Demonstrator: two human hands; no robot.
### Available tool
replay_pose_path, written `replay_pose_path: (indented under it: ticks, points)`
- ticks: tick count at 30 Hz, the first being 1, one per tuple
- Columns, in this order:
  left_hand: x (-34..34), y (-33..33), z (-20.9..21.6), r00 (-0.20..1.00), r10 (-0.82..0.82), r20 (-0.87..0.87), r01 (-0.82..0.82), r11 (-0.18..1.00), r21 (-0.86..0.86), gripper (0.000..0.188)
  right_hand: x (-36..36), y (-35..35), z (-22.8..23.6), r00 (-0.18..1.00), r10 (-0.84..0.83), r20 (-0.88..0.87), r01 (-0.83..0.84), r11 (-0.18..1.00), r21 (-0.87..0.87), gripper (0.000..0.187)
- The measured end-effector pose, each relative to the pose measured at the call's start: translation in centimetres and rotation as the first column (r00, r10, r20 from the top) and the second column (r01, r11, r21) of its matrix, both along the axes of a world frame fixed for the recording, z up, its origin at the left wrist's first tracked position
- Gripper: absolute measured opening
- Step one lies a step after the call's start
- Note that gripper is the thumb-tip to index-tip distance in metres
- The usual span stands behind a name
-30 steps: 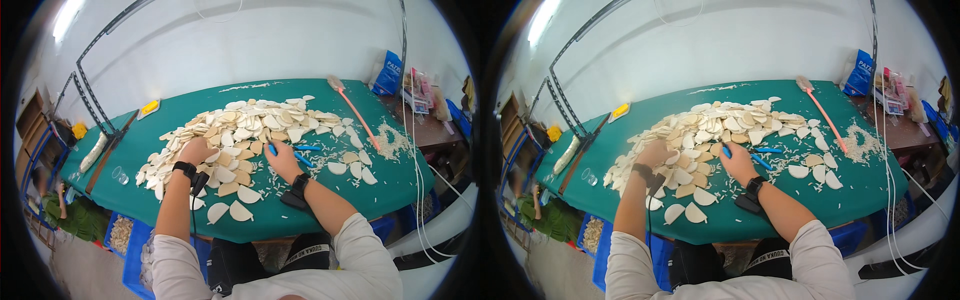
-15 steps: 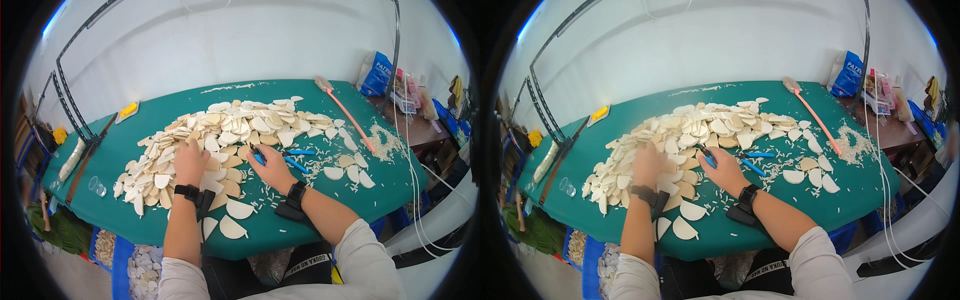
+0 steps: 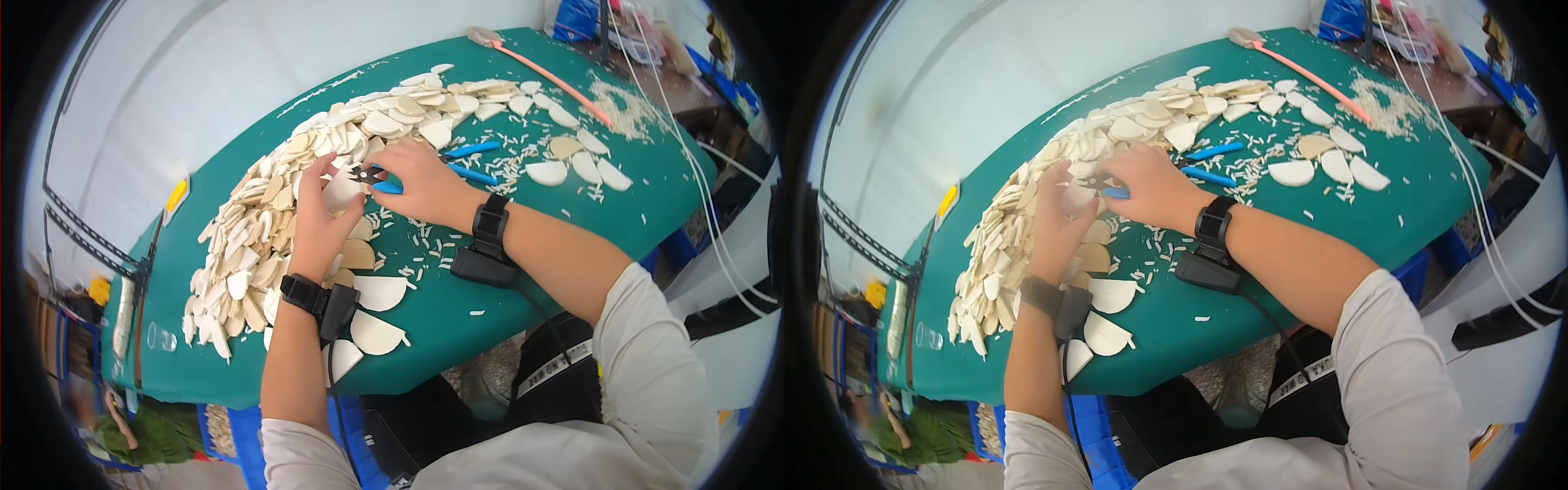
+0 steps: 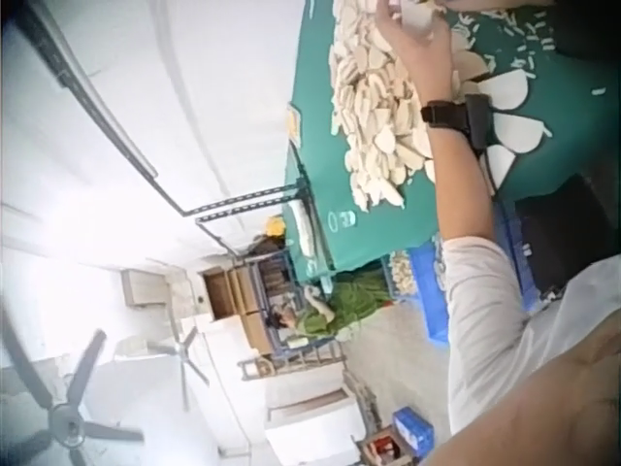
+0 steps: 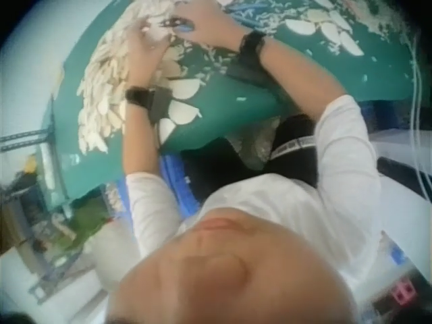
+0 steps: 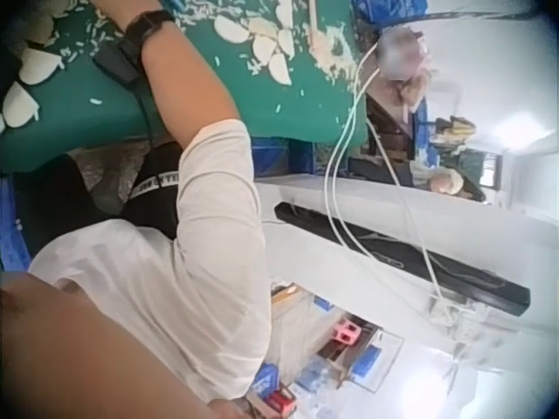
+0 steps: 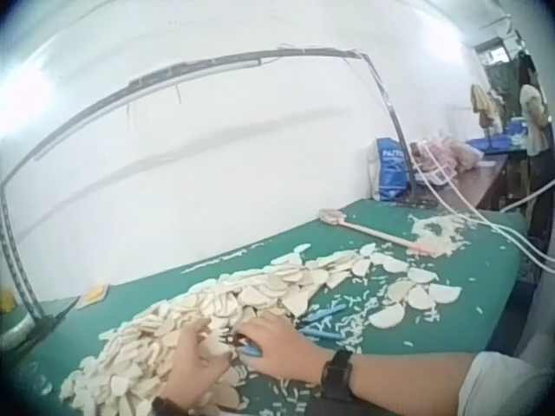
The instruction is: Use a pair of side cutters to trim excess material or shape small semi-circular wooden pieces on a workbench.
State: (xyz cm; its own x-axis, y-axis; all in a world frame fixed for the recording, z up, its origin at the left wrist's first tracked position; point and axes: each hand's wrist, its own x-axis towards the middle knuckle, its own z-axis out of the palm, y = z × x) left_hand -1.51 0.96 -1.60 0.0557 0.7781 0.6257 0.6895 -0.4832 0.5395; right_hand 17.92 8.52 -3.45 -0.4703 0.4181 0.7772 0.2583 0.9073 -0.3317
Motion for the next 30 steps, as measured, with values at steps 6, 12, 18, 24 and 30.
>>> replay_pose_path:
  ticks: [6, 12, 18, 24, 30]
  points:
    - [-0.2, 0.3, -1.1, 0.996, 0.031, 0.09, -0.03, 1.0, -0.009, 0.048, 0.2, -0.2, -0.8, 0.998, -0.06, -0.015, 0.06, 0.998, -0.015, 0.032]
    - [0.7, -1.3, 0.2, 0.992, 0.014, 0.122, 0.009, 0.982, -0.187, 0.043, 0.2, -0.8, -0.4, 1.0, 0.004, -0.013, -0.006, 0.994, -0.108, 0.033]
    - [1.0, -1.2, 0.1, 0.99, 0.032, 0.139, -0.013, 0.991, -0.131, 0.042, 0.2, -0.6, -0.5, 1.0, 0.026, 0.008, -0.025, 0.995, -0.094, 0.035]
    - [0.4, -0.7, 0.2, 0.997, 0.026, 0.077, -0.012, 0.986, -0.169, 0.041, 0.3, -0.5, -0.5, 1.0, 0.01, 0.011, -0.009, 0.998, -0.067, 0.035]
    - [0.8, -1.0, -0.1, 0.986, -0.045, 0.16, 0.081, 0.971, -0.225, 0.038, 0.6, -0.9, 0.0, 0.999, 0.027, 0.035, -0.024, 0.996, -0.086, 0.034]
